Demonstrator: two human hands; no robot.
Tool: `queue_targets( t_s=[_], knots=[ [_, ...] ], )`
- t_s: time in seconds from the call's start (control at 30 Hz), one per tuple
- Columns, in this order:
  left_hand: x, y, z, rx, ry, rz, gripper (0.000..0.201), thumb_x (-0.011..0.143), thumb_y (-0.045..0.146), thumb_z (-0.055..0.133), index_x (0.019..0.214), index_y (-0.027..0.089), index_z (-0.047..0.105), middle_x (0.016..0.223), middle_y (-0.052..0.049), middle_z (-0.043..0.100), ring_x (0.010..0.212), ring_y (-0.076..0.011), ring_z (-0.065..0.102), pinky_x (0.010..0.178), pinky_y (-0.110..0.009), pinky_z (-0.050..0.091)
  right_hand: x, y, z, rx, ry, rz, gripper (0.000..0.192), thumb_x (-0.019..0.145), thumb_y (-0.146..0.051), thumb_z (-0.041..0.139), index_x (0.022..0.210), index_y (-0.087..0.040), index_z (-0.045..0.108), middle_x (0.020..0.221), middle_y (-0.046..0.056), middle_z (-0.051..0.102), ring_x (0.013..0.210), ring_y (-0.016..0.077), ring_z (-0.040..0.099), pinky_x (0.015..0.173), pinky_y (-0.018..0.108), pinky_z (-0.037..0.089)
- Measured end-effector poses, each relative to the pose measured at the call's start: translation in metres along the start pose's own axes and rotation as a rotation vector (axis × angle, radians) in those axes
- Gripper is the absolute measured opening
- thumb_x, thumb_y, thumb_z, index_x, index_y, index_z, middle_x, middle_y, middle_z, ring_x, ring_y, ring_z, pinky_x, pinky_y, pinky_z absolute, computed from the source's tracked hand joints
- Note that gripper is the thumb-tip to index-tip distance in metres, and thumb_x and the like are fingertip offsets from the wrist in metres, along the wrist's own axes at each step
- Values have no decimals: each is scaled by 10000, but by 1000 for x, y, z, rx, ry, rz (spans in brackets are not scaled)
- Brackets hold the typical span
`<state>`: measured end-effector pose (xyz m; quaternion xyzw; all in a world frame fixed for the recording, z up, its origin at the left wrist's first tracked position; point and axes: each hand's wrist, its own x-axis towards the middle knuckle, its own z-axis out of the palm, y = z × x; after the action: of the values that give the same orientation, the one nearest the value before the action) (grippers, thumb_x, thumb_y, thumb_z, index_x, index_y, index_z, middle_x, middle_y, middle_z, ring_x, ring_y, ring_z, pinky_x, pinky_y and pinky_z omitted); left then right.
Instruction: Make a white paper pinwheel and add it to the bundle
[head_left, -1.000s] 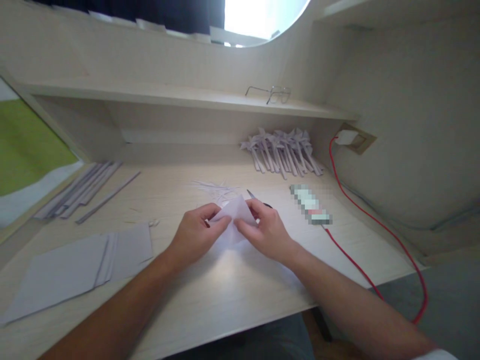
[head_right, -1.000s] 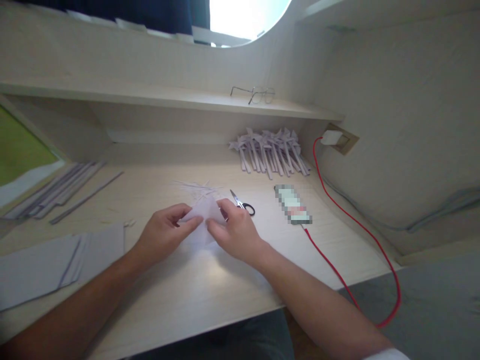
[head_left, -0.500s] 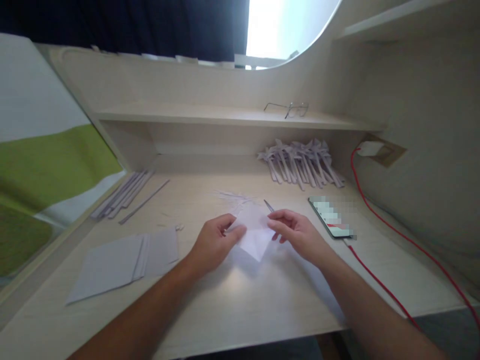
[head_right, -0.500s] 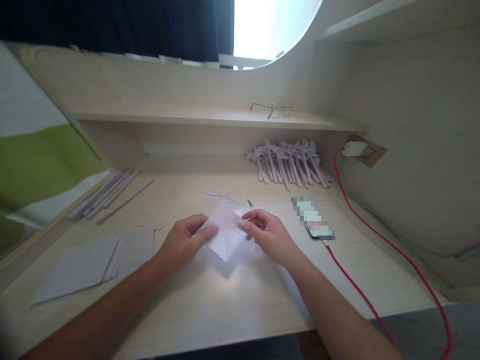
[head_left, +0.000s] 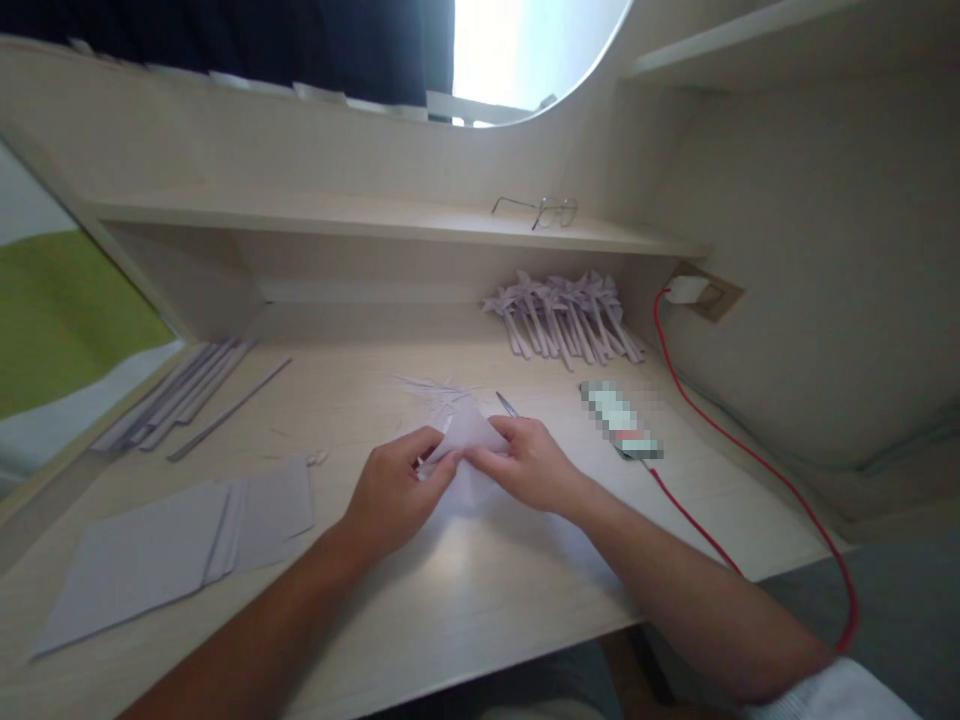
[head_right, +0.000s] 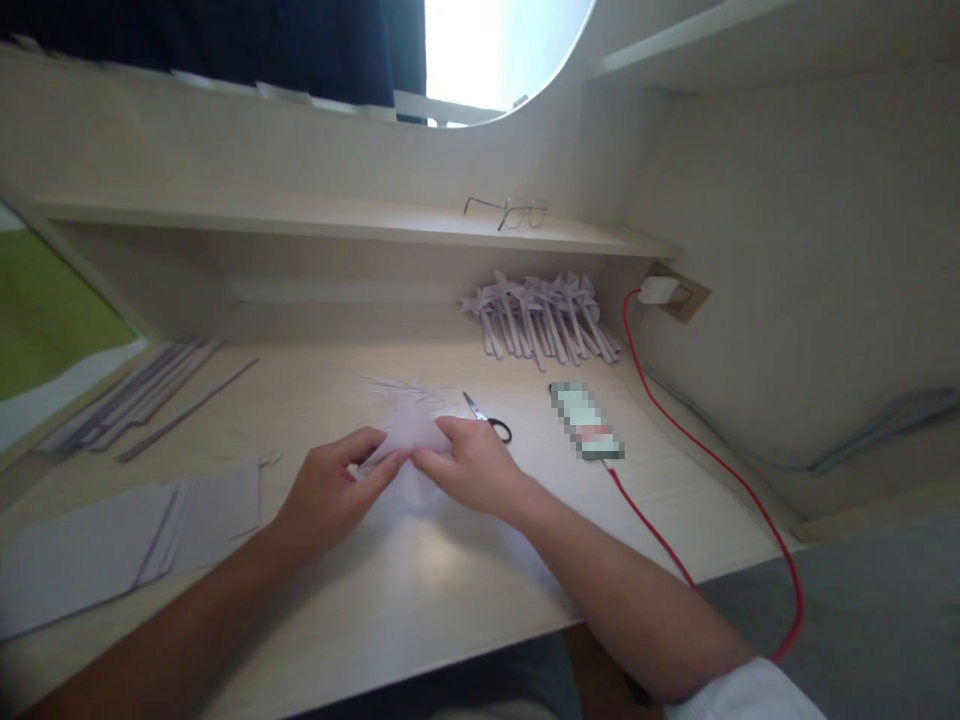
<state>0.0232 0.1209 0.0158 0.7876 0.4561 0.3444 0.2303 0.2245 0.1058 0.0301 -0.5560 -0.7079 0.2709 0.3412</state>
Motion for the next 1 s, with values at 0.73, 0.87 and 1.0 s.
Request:
queue_targets(
  t_s=[0.73, 0.87, 1.0],
  knots=[
    [2, 12, -17, -369, 82, -180, 87, 844, 274, 673, 819, 193, 656, 780, -4, 658, 718, -153, 602, 653, -261, 473, -2, 6, -13, 549, 11, 155, 169, 797, -334, 765, 794, -195, 670, 729, 5, 683, 638, 153, 601, 576, 270, 465],
    [4, 12, -21, -390, -161, -139, 113, 854, 290, 665, 819, 183, 681, 783, -15, 674, 737, -157, 600, 683, -275, 472, -8, 6, -16, 398, -92, 103, 148, 825, -359, 736, 793, -221, 693, 725, 20, 677, 649, 182, 601, 576, 294, 462],
    [4, 11, -24, -355, -265, -104, 141, 845, 301, 683, 926, 199, 738, 880, -23, 723, 772, -164, 627, 672, -269, 472, -9, 7, -15, 244, -280, 24, 138, 847, -330, 703, 751, -231, 702, 707, 24, 661, 661, 192, 584, 582, 303, 453]
  ],
)
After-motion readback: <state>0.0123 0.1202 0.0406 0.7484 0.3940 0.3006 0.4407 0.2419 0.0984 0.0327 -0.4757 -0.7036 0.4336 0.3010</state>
